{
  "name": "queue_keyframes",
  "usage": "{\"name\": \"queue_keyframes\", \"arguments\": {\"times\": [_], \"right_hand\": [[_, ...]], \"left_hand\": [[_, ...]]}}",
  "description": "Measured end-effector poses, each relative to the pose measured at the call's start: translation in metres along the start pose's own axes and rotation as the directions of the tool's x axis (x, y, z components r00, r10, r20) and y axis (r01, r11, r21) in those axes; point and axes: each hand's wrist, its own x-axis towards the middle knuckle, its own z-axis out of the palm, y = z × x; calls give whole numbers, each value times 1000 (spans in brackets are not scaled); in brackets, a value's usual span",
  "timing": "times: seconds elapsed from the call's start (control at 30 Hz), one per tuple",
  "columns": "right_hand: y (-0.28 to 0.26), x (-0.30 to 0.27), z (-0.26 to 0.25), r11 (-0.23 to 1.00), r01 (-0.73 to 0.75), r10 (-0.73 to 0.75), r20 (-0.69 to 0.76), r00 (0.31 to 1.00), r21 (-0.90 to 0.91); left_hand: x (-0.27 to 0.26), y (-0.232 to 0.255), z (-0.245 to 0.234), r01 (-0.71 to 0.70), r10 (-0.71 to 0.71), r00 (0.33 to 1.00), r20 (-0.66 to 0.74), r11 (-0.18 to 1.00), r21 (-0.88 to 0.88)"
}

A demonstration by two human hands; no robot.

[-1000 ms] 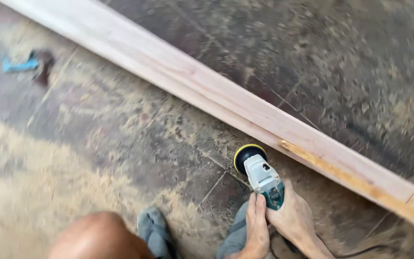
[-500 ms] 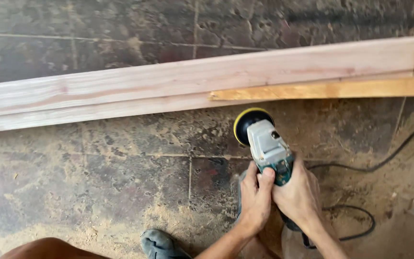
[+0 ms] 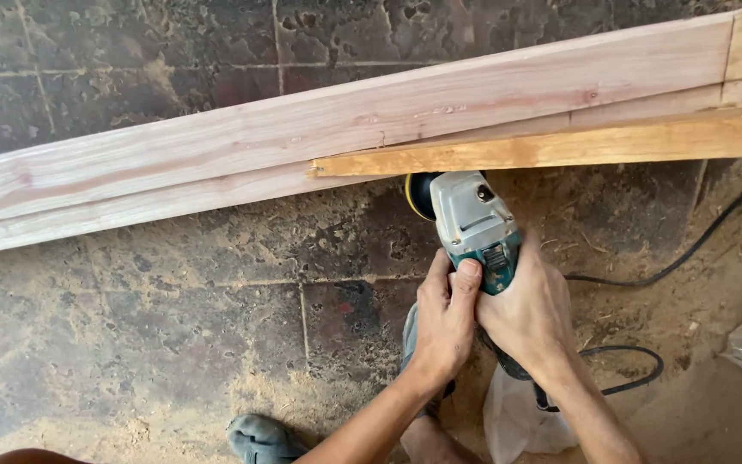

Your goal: Sanding wooden planks using a power sander

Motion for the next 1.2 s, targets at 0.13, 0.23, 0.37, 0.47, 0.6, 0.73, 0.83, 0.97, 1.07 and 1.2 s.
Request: {"name": "queue_keyframes", "arguments": {"times": [0.13,0.23,0.37,0.47,0.6,0.73,0.83,0.97,1.07,1.2], "right_hand": [[-5,6,-9,989,-121,114,94,989,80],[-5,7,-10,992,-109,101,113,988,65],[0,13,-9,994,-97,90,123,988,49],[4,18,-6,998,-1,4,51,999,-69],[2,22,-8,998,9,-3,82,997,-68],[8,24,-7,996,55,-51,58,997,-65],[12,25,-12,997,-2,6,55,998,-82],[21,30,-30,994,-99,102,76,992,-37],[44,39,-35,996,-88,89,5,996,-33],[65,49,-47,996,-87,86,-50,995,-18]], "left_hand": [[4,1,3,-102,98,994,-42,990,-94],[5,3,6,-108,103,993,-49,988,-108],[8,-1,11,-118,113,992,-54,986,-115],[12,-4,15,-89,85,995,-56,994,-64],[15,-3,16,-88,84,994,-66,994,-57],[14,5,17,-96,93,994,-63,994,-48],[17,-3,27,-103,100,994,-53,992,-74],[24,-1,47,-39,39,999,5,998,-45],[31,-5,67,-57,58,998,20,998,-17],[40,-10,93,-57,54,997,57,997,44]]}}
